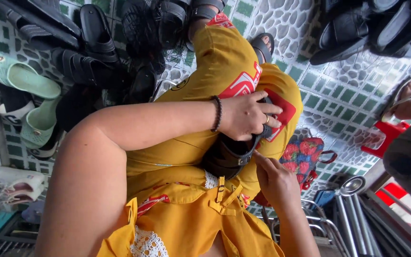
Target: The person sits on the floor and scrubs the interior of a black shoe using a small brush. They repeatedly rub the inside surface while holding the shoe steady with their other hand.
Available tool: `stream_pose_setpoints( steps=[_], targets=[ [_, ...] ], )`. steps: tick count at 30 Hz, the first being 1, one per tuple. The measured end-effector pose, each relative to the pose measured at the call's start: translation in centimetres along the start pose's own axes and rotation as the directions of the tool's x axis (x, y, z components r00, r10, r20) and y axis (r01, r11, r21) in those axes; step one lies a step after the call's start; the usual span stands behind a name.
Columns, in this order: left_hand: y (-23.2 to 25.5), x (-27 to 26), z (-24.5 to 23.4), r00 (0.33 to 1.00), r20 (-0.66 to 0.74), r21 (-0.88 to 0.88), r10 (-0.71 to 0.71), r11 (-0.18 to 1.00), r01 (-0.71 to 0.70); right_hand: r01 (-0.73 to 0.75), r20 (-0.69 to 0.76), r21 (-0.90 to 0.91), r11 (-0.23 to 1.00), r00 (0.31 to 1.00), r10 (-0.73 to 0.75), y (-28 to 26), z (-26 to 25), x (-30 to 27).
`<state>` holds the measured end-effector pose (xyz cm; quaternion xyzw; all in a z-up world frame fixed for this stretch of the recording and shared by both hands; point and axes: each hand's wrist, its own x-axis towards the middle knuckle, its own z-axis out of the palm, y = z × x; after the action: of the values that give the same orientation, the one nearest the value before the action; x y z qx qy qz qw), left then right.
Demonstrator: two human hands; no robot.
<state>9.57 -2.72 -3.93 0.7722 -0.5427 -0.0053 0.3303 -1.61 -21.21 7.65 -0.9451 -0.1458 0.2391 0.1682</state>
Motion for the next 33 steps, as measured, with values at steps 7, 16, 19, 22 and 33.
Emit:
stream_pose_setpoints(
  steps=[7, 16, 19, 22, 33],
  targets=[
    [0.1, 1.3, -1.0, 0.999, 0.034, 0.098, 0.014, 0.995, -0.017, -0.239, 0.435, 0.272, 0.932, 0.895, 0.102, 4.3, -1.5, -1.7],
    [-0.2, 2.5, -1.1, 0.985, 0.162, 0.130, 0.057, 0.988, -0.078, 0.043, 0.043, 0.386, 0.922, 0.997, -0.064, 5.8, 1.1, -1.6],
    [-0.2, 2.6, -0.8, 0.994, 0.092, 0.143, 0.058, 0.987, -0.071, -0.013, 0.083, 0.306, 0.952, 0.997, -0.012, 4.6, 1.0, -0.7],
    [0.0, 2.1, -1.6, 0.980, 0.185, 0.116, 0.073, 0.989, -0.095, -0.022, 0.056, 0.224, 0.974, 0.998, 0.010, 4.4, 1.5, -1.0],
    [4.6, -5.3, -1.9, 0.917, 0.012, -0.148, -0.398, 0.906, 0.395, -0.428, 0.101, 0.715, 0.552, 0.845, 0.525, 6.1, 0.9, -1.3]
  ],
)
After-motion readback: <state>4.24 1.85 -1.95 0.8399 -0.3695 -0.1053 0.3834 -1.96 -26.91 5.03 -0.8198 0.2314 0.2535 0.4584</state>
